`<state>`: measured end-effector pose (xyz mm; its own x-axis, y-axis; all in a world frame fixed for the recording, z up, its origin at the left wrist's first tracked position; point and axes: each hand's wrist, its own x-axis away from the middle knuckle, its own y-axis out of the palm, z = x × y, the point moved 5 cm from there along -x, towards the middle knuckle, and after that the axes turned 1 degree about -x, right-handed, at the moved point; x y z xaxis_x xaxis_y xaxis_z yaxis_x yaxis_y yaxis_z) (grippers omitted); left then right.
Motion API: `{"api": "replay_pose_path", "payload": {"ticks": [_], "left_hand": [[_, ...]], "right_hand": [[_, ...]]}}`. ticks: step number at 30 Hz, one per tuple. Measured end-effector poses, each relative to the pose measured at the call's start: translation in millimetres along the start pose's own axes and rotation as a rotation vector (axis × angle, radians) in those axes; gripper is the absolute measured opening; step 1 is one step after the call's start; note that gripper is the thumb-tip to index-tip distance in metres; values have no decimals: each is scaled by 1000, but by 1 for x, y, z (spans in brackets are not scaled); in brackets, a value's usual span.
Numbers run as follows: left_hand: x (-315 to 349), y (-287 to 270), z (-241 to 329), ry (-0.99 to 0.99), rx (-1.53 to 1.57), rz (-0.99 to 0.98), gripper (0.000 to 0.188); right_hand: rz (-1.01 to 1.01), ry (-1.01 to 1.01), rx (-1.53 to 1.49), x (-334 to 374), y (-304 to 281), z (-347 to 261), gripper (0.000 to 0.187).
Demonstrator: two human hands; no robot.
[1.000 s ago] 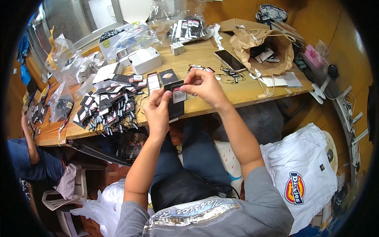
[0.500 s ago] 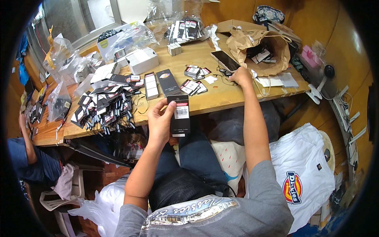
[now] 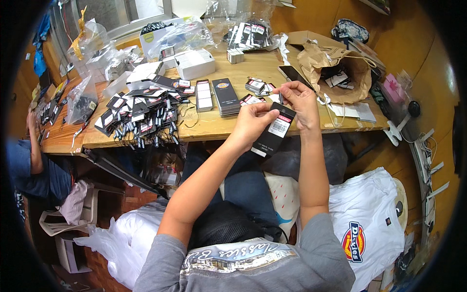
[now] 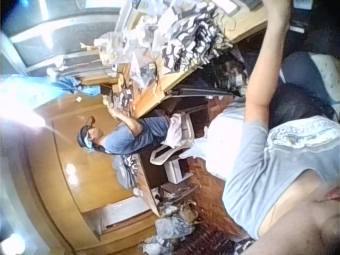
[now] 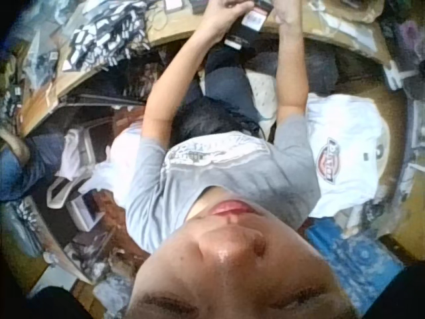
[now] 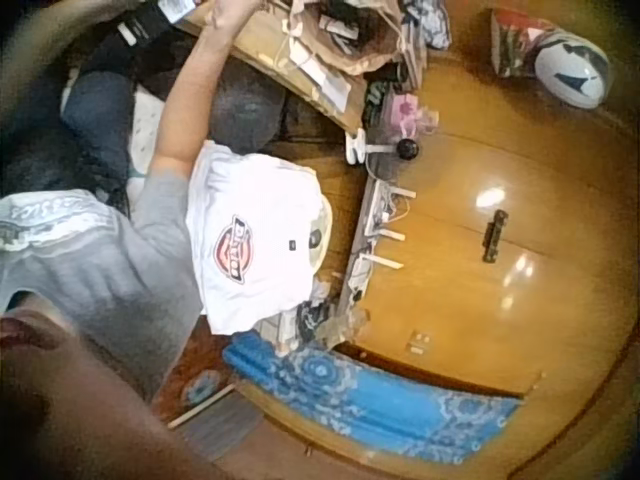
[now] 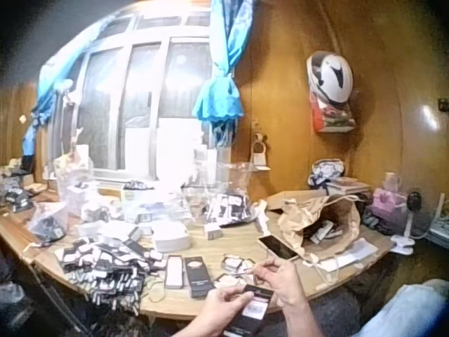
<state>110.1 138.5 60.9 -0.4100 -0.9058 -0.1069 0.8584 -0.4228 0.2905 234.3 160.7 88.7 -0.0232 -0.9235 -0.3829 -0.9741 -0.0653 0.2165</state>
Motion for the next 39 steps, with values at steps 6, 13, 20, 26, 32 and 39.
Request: {"api": "replay_pose_path", "payload": {"ticks": [6, 13, 20, 26, 32, 39], "left_hand": [[39, -19, -18, -1, -205, 23, 20], [82, -34, -25, -26, -265, -5, 13], [102, -68, -40, -75, -212, 135, 13], [97, -93, -18, 185, -32, 336, 9], [103, -75, 1, 379, 13, 343, 17], [117, -69, 19, 517, -343, 574, 24]], "right_hand": [[110, -55, -335, -2, -11, -12, 8], [135, -75, -518, -2, -28, -26, 6], [62, -134, -754, 10, -26, -45, 11], [102, -251, -179, 60, 17, -54, 7], [-24, -5, 178, 86, 72, 0, 8], [-125, 43, 157, 97, 95, 24, 6]]}}
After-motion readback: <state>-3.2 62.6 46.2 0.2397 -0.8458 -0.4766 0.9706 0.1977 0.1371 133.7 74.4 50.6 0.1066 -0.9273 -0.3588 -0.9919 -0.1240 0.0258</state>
